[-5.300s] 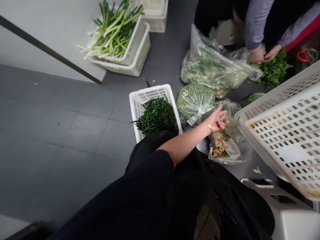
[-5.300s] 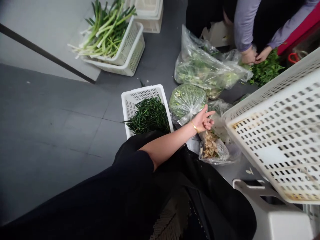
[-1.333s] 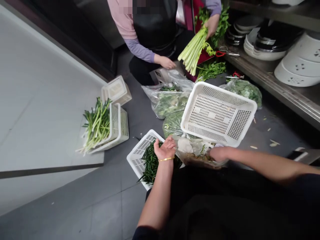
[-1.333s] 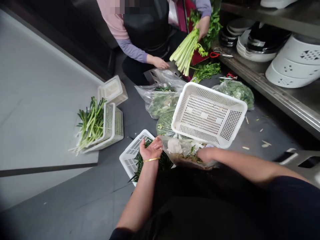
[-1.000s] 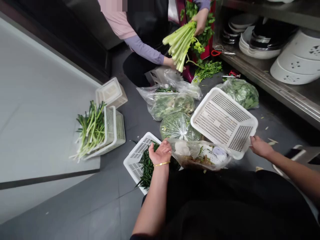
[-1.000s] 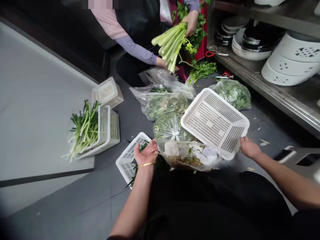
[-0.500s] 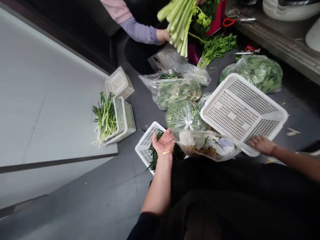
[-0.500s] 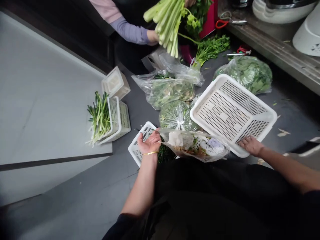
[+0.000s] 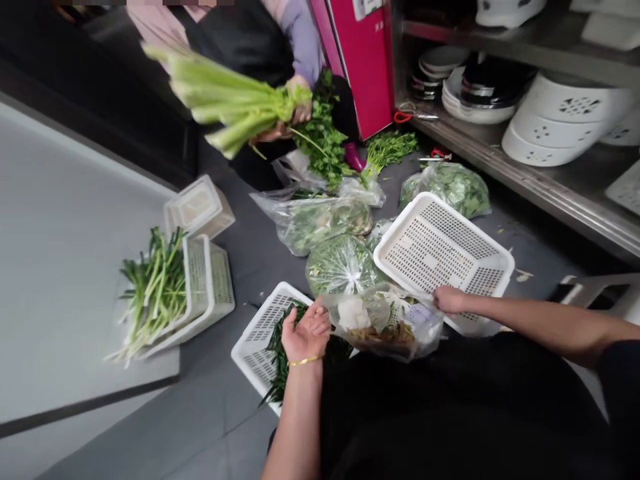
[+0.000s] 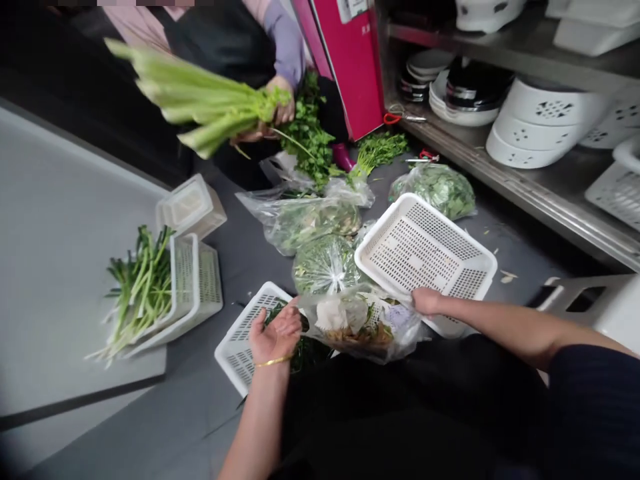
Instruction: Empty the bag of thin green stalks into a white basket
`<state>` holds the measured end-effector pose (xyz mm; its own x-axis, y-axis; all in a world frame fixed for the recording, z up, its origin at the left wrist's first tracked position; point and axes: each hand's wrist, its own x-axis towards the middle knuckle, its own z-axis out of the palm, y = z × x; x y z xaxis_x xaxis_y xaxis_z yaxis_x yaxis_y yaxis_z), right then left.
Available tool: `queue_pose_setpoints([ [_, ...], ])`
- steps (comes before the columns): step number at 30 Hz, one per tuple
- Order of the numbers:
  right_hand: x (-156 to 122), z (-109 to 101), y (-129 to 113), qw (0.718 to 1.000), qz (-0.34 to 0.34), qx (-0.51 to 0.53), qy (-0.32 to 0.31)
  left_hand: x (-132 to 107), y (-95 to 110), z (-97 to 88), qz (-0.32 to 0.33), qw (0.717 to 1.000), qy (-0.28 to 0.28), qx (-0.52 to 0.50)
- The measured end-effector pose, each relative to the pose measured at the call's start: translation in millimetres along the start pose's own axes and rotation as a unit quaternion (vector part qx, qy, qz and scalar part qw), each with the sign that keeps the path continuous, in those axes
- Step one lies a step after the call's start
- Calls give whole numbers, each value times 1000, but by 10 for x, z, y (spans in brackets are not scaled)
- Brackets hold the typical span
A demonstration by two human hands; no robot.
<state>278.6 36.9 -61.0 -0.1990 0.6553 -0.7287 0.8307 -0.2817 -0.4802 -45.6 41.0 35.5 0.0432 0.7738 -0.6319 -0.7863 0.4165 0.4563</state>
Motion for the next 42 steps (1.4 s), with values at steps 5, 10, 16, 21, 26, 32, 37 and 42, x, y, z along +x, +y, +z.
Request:
queue_pose_setpoints([
  [5,-629,-41,-36,982,-123,143,-7,-526,387,-6,-32,993,29,112],
  [10,-891,-213,-329,971,-174,165,-7,-781,603,189,41,988,-64,137],
  [16,-1302,-351,-1091,942,-329,72,-14,-955,69,694,13,938,-159,308],
  [21,-1503,-532,-1669,878,-464,-12,121,-1026,-137,1022,71,905,-192,374],
  [26,-1501,-925,-1573,827,-538,-16,163,-833,-13,1448,102,853,-223,460],
  [32,-1437,-1316,44,883,-328,297,158,-363,146,2282,197,748,-137,618],
  [37,-1144,-1167,1919,902,18,299,312,-111,388,3094,388,576,-127,708],
  [42,-919,-635,2981,906,187,177,335,363,486,3583,519,394,-123,749],
])
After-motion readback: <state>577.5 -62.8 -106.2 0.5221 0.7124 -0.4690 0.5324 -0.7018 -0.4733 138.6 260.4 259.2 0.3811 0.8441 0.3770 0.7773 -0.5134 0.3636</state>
